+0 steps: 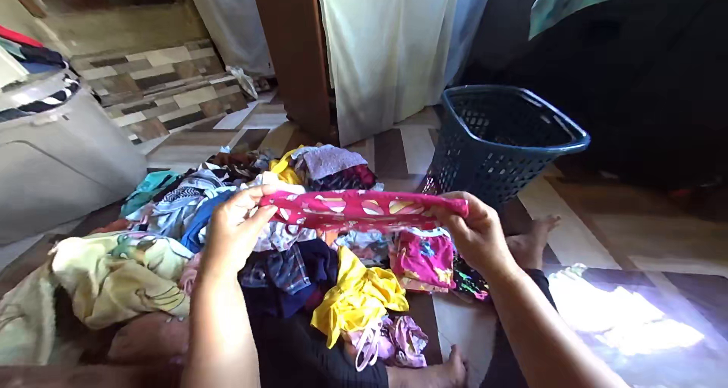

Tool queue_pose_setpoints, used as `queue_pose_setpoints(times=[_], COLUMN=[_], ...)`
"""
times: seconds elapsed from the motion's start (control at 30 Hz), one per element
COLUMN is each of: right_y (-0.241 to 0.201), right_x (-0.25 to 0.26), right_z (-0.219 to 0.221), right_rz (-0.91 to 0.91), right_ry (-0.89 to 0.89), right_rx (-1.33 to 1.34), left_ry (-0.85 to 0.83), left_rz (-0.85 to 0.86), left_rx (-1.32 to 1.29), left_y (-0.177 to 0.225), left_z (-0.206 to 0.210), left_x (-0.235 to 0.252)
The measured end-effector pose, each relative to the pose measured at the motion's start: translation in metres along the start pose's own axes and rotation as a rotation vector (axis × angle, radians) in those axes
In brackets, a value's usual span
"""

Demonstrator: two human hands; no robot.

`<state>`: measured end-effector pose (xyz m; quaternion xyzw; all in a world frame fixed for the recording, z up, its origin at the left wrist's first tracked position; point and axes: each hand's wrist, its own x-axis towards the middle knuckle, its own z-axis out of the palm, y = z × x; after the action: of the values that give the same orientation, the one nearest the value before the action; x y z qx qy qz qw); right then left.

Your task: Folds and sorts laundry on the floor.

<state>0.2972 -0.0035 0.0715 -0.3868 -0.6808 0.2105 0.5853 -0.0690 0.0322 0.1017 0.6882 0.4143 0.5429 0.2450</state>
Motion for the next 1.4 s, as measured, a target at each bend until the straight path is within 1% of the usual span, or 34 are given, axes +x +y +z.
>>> queue_pose_setpoints(times=[0.07,0.17,0.23,0.3,0.37,0.43,0.5,0.6,0.63,0.7,0.87,0.93,1.0,1.1,1.27,1.33,1.4], right_y=[0.011,0.042,0.062,0.072,0.077,0.080,0.080,0.080,0.079,0.079,0.087,0.091,0.091,0.088,0.089,0.091,0.093], right_x=[-0.032,-0.093,-0.137,-0.173,-0.195,-0.207,-0.207,-0.198,-0.193,-0.179,-0.150,-0.146,-0.143,-0.141,-0.147,-0.147,-0.147], right_z=[0.007,0.030,0.048,0.061,0.067,0.071,0.072,0.072,0.072,0.072,0.087,0.096,0.103,0.108,0.110,0.110,0.110], right_rz=[-0.041,-0.027,0.061,0.196,0.295,0.313,0.338,0.390,0.431,0.568,0.885,0.951,0.992,1.051,1.169,1.252,1.297], right_ry=[-0.144,-0.363,-0.454,-0.553,-0.617,-0.596,-0.564,-0.509,-0.494,-0.480,-0.284,-0.225,-0.196,-0.152,-0.047,0.014,0.058], right_rx=[-0.011,-0.080,-0.108,-0.119,-0.108,-0.104,-0.106,-0.123,-0.125,-0.107,-0.008,0.021,0.018,0.001,0.028,0.062,0.090], left_ry=[-0.029,-0.131,-0.262,-0.401,-0.463,-0.467,-0.427,-0.328,-0.302,-0.273,-0.250,-0.252,-0.267,-0.333,-0.512,-0.547,-0.548], left_rz=[-0.012,-0.232,-0.408,-0.572,-0.632,-0.647,-0.621,-0.473,-0.427,-0.384,-0.435,-0.504,-0.604,-0.665,-0.662,-0.669,-0.670], left_rx=[0.131,0.280,0.366,0.408,0.431,0.467,0.500,0.498,0.480,0.399,0.145,0.079,0.073,0.198,0.402,0.418,0.402], left_y=[-0.014,-0.044,-0.068,-0.085,-0.095,-0.097,-0.097,-0.106,-0.110,-0.116,-0.120,-0.118,-0.121,-0.134,-0.143,-0.148,-0.154], left_z=[-0.009,-0.009,-0.005,-0.002,0.000,0.001,0.002,0.004,0.005,0.008,0.022,0.030,0.034,0.034,0.029,0.028,0.028], left_x=[-0.033,-0.086,-0.119,-0.142,-0.155,-0.155,-0.148,-0.142,-0.140,-0.135,-0.114,-0.103,-0.092,-0.081,-0.076,-0.079,-0.085])
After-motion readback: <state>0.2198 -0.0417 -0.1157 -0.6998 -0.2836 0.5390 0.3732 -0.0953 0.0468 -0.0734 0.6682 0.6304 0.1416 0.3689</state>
